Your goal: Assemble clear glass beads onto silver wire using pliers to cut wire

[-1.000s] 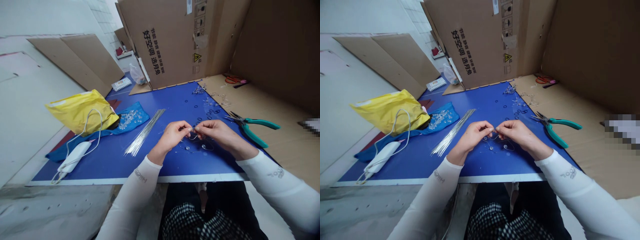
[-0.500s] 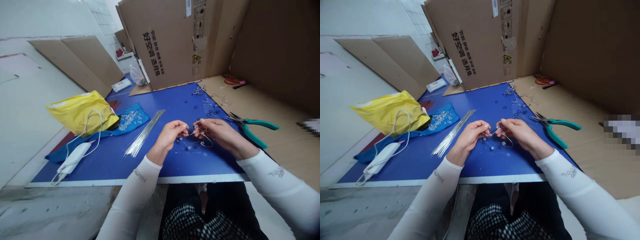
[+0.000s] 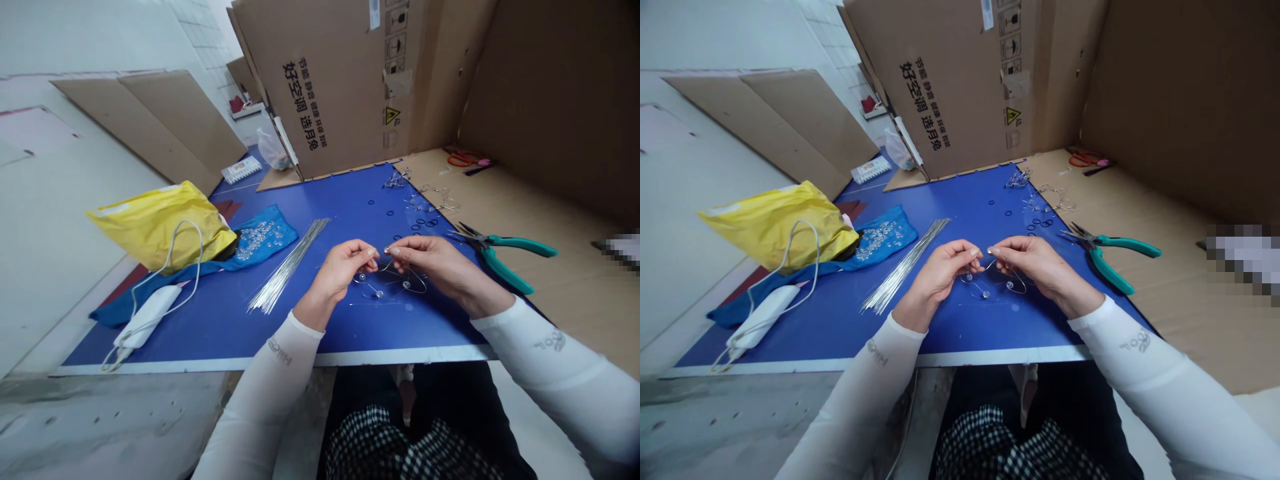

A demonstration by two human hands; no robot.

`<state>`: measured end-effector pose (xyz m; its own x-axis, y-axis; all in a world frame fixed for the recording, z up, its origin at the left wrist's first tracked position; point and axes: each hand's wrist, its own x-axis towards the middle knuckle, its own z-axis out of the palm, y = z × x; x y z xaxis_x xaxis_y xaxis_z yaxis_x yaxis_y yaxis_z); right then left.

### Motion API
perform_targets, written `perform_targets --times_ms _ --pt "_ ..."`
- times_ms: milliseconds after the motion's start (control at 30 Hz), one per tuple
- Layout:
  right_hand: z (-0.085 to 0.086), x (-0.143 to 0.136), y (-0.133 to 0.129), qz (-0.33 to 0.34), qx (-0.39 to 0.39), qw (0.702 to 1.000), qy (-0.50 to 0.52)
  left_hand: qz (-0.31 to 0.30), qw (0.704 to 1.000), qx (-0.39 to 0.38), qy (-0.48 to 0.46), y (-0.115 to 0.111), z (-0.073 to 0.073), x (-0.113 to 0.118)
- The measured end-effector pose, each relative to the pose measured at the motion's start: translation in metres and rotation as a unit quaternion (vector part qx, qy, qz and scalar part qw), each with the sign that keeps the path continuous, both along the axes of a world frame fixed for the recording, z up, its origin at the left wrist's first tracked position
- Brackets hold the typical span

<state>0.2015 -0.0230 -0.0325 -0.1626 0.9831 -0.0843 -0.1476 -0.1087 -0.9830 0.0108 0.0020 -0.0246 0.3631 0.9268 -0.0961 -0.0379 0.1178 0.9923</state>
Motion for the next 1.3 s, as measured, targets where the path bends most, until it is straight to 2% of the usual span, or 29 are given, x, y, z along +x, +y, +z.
perform_targets --times_ms 200,400,667,800,1300 --pt "0.0032 -0.0017 -0.0019 0.007 0.013 1.0 -0.016 -0.008 1.0 0.019 0.01 -0.001 0.0003 0.0001" --pt "0.0014 -0.0006 -0.0012 0.017 0.005 1.0 -0.025 0.026 1.0 0.003 0.002 0.0002 0.0012 0.0014" --pt "-0.0029 0.0029 -0.0009 0.014 -0.049 0.995 0.082 0.062 0.996 -0.051 -0.047 0.0027 0.0018 -0.0014" --pt "-0.0062 0.0037 0.0017 0.015 -0.028 0.998 0.062 0.08 0.993 -0.059 -0.056 0.0024 0.0041 -0.0007" --pt "-0.0028 0.002 0.0018 -0.007 -0.007 0.999 0.039 0.062 0.996 -0.045 -0.054 -0.0015 0.0018 0.004"
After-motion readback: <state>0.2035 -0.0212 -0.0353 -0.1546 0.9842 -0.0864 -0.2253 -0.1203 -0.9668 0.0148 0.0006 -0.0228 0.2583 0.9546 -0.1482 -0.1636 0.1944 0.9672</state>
